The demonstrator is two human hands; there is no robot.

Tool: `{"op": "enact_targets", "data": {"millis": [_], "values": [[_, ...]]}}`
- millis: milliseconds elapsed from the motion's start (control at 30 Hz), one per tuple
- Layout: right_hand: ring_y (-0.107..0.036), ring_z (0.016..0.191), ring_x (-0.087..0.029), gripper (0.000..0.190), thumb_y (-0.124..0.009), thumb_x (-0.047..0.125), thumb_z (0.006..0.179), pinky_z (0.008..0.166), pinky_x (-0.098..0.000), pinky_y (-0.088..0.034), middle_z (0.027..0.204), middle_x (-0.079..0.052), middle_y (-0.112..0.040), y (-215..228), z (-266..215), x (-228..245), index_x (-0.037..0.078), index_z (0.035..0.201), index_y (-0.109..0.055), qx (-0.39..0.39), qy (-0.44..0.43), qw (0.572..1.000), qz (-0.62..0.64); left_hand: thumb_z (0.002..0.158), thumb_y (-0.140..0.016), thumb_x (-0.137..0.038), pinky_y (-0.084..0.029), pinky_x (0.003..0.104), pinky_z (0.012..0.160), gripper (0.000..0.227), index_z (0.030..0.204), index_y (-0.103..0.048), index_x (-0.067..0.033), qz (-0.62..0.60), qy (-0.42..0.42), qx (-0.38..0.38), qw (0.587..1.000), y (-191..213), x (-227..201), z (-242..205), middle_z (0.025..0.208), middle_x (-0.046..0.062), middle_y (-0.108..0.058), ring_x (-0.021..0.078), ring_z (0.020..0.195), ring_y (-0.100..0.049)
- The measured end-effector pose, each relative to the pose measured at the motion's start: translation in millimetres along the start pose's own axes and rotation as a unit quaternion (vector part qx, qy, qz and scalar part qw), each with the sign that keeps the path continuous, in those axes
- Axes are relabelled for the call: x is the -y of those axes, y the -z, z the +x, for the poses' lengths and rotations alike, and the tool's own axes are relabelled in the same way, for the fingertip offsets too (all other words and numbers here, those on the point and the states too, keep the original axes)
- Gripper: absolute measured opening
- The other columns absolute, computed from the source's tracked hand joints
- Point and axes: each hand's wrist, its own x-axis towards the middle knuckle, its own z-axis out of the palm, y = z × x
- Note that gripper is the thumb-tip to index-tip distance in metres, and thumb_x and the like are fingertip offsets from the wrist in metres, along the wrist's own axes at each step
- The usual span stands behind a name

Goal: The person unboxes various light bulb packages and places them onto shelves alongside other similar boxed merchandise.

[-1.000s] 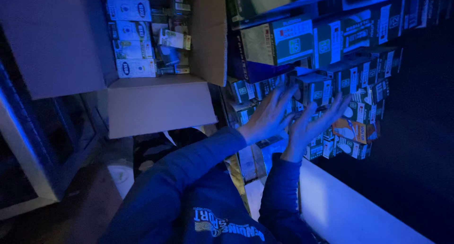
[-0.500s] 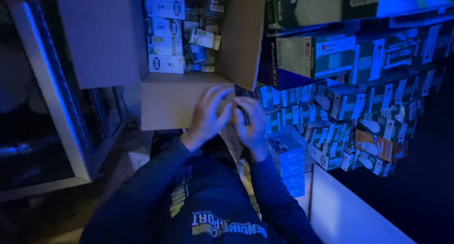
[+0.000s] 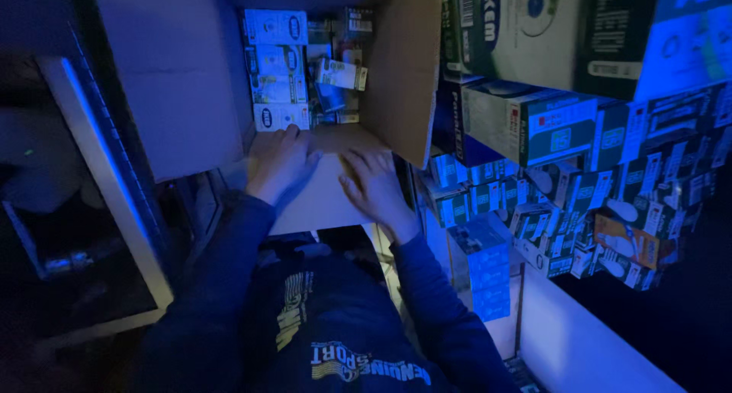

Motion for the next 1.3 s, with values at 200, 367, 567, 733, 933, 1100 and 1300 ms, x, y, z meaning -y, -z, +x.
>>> {"op": "enact_targets", "data": {"millis": [200, 367, 567, 733, 933, 1100, 1300], "values": [[-0.051, 0.129, -0.04, 0.053, -0.068, 0.034, 0.093, 0.11, -0.0542, -0.034, 0.14, -0.019, -0.056, 4.1, 23.4, -4.4, 0.007, 0.138, -0.059, 0.068, -0.011, 0.998, 0.005, 0.094, -0.065, -0.042, -0.051, 0.052, 0.094, 0.049, 0.12, -0.063, -0.0008, 0.011, 0.057, 0.102, 0.993, 4.4, 31.3, 12.0, 0.119, 0.023, -0.061, 0.0438, 0.109, -0.061], [-0.052, 0.132, -0.044, 0.06, -0.069, 0.021, 0.089, 0.112, -0.0481, -0.044, 0.144, -0.023, -0.053, 2.8, 71.3, -21.0, 0.004, 0.143, -0.051, 0.076, 0.029, 0.993, 0.081, 0.088, -0.07, -0.035, -0.05, 0.054, 0.091, 0.052, 0.124, -0.061, 0.0012, -0.024, 0.042, 0.051, 0.998, 10.6, 51.7, 21.6, 0.118, 0.026, -0.06, 0.0468, 0.107, -0.06], [-0.055, 0.128, -0.045, 0.058, -0.068, 0.019, 0.091, 0.105, -0.0498, -0.046, 0.142, -0.025, -0.053, -24.9, 135.3, -33.8, 0.004, 0.143, -0.049, 0.19, -0.046, 0.98, 0.048, 0.086, -0.07, -0.021, -0.053, 0.051, 0.095, 0.04, 0.119, -0.061, 0.0002, 0.02, 0.054, 0.078, 0.995, -1.0, 68.6, 46.8, 0.117, 0.025, -0.062, 0.0436, 0.11, -0.062], [-0.062, 0.118, -0.044, 0.065, -0.063, 0.013, 0.089, 0.1, -0.0485, -0.051, 0.144, -0.024, -0.051, -2.4, 127.7, -8.0, 0.011, 0.151, -0.044, 0.329, -0.071, 0.942, 0.021, 0.083, -0.074, -0.018, -0.054, 0.054, 0.087, 0.046, 0.123, -0.058, 0.0007, 0.03, 0.048, 0.049, 0.997, 0.5, 66.0, 65.8, 0.118, 0.026, -0.06, 0.0463, 0.108, -0.061], [-0.061, 0.117, -0.046, 0.077, -0.063, 0.005, 0.079, 0.096, -0.0493, -0.051, 0.148, -0.027, -0.048, 69.9, 108.3, 24.3, 0.0, 0.152, -0.037, 0.24, 0.071, 0.968, 0.004, 0.082, -0.078, -0.024, -0.053, 0.056, 0.088, 0.055, 0.127, -0.055, -0.0012, 0.022, 0.073, 0.098, 0.992, 22.7, 63.6, 67.5, 0.119, 0.023, -0.061, 0.0441, 0.111, -0.061], [-0.061, 0.123, -0.047, 0.049, -0.061, 0.013, 0.092, 0.105, -0.0511, -0.05, 0.136, -0.026, -0.059, -4.2, 163.8, -19.1, 0.002, 0.139, -0.053, 0.16, 0.085, 0.982, 0.052, 0.083, -0.078, -0.022, -0.053, 0.054, 0.09, 0.052, 0.123, -0.055, 0.0007, 0.003, 0.048, 0.043, 0.998, -4.8, 77.7, 80.9, 0.116, 0.026, -0.06, 0.0474, 0.109, -0.061], [-0.059, 0.118, -0.045, 0.052, -0.071, 0.034, 0.088, 0.099, -0.0516, -0.048, 0.125, -0.028, -0.063, -196.1, 203.1, -128.2, 0.001, 0.127, -0.058, 0.246, -0.103, 0.963, 0.033, 0.094, -0.062, -0.012, -0.054, 0.056, 0.093, 0.034, 0.125, -0.058, -0.0003, 0.036, 0.213, 0.081, 0.973, -68.9, 106.2, 119.2, 0.125, 0.026, -0.06, 0.0462, 0.115, -0.062]]}}
